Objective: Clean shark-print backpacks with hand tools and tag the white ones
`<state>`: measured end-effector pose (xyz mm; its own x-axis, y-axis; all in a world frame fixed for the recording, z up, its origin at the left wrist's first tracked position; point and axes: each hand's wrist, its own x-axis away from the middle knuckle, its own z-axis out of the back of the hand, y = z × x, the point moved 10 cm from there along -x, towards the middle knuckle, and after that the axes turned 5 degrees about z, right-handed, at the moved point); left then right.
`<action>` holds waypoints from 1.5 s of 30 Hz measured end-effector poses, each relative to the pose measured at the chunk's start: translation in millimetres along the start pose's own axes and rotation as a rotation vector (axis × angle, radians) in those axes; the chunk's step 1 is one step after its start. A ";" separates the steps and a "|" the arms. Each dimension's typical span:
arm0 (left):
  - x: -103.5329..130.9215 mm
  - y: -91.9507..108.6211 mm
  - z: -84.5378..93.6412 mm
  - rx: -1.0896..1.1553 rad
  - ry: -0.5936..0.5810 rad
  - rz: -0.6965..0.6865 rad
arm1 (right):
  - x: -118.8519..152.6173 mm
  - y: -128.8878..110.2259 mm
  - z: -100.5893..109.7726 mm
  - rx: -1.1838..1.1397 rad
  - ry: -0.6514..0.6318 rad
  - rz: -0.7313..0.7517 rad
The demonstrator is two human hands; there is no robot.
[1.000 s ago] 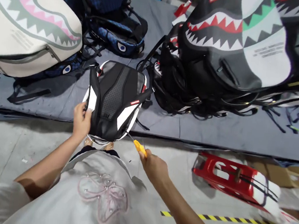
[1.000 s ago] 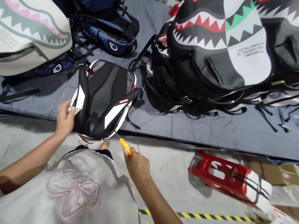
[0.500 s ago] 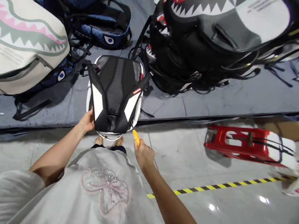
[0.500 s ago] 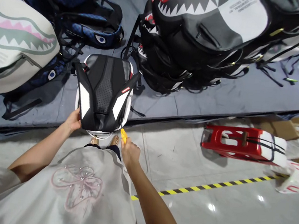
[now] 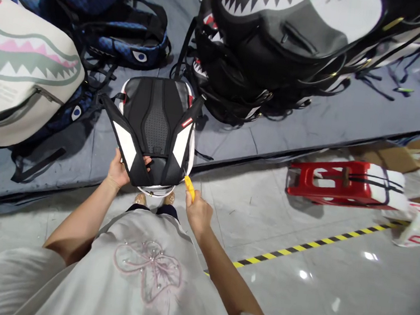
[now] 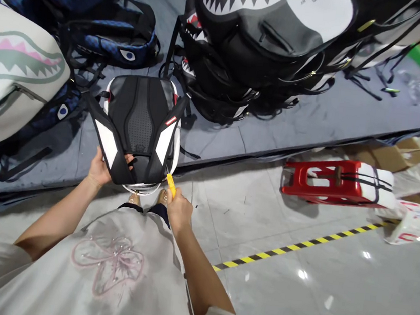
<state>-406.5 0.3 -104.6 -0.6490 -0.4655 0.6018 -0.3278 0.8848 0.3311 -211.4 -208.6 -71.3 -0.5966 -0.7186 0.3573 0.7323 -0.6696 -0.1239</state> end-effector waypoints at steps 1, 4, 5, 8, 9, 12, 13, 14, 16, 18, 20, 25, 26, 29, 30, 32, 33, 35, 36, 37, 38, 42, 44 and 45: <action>-1.0 0.6 -2.5 0.004 -0.014 0.011 | -1.2 -0.2 2.4 -0.005 -0.004 0.003; -4.4 4.9 -6.2 0.016 -0.026 0.016 | -3.9 2.3 12.0 0.006 -0.030 -0.012; -5.9 6.6 -6.7 0.021 -0.031 0.007 | -4.3 3.2 15.4 0.012 -0.039 -0.017; -11.3 10.3 -6.1 0.033 -0.040 -0.039 | -4.7 4.8 22.8 0.022 -0.053 -0.031; -13.4 10.4 -4.9 0.035 -0.033 -0.051 | -5.3 4.8 24.0 0.021 -0.055 -0.036; -19.4 8.5 -4.0 0.043 -0.026 -0.064 | -9.3 3.1 24.2 0.003 -0.073 -0.050; -21.1 7.9 -5.5 0.046 -0.037 -0.064 | -10.1 2.9 23.8 -0.004 -0.083 -0.056; -22.5 7.5 -7.5 0.051 -0.053 -0.063 | -9.6 3.3 23.7 -0.009 -0.093 -0.063; -24.6 7.3 -10.1 0.065 -0.073 -0.057 | -1.1 7.0 24.7 -0.017 -0.103 -0.077; -25.2 7.6 -10.5 0.079 -0.072 -0.048 | 20.1 14.6 25.1 -0.031 -0.106 -0.094; -24.4 7.1 -10.4 0.084 -0.063 -0.031 | 51.2 23.8 19.5 -0.054 -0.133 -0.118; -23.2 1.7 -14.9 0.070 -0.072 0.043 | 101.3 14.4 -11.5 -0.063 -0.244 -0.086; -23.8 1.4 -16.1 0.059 -0.075 0.054 | 99.6 7.6 -14.4 -0.055 -0.236 -0.069; -24.7 3.8 -17.6 0.001 -0.064 0.064 | 84.1 -10.4 -15.7 -0.014 -0.205 -0.030; -23.2 4.1 -17.5 -0.037 -0.057 0.071 | 79.3 -14.3 -15.4 -0.001 -0.207 -0.026; -14.8 5.5 -12.0 -0.211 0.008 0.052 | 74.1 -19.0 -14.4 0.021 -0.224 -0.031; -7.1 9.6 -6.7 -0.345 0.076 -0.006 | 73.4 -21.1 -14.0 0.025 -0.233 -0.034; 17.0 20.7 0.4 -0.593 0.239 -0.209 | 73.9 -28.4 -14.3 0.007 -0.250 -0.013; 32.1 25.3 -3.2 -0.739 0.304 -0.352 | 74.4 -33.2 -15.2 -0.009 -0.261 0.010; 45.8 24.5 -13.8 -0.902 0.326 -0.492 | 74.8 -37.4 -16.0 -0.023 -0.269 0.029; 55.2 16.1 -32.8 -1.134 0.294 -0.622 | 74.9 -39.6 -16.7 -0.030 -0.276 0.035; 35.3 -67.4 -93.8 -2.143 -0.007 -0.782 | 72.7 -36.2 -17.7 -0.033 -0.307 -0.004; 12.1 -79.2 -96.8 -2.309 0.018 -0.743 | 72.4 -34.3 -19.1 -0.061 -0.331 -0.013; 3.4 -77.4 -96.7 -2.308 0.053 -0.733 | 73.0 -33.2 -20.1 -0.077 -0.339 -0.018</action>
<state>-317.0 -71.5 -57.9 -0.8038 -0.5907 0.0698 0.5798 -0.7519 0.3138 -285.9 -242.6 -59.7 -0.4568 -0.6123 0.6453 0.6879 -0.7031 -0.1802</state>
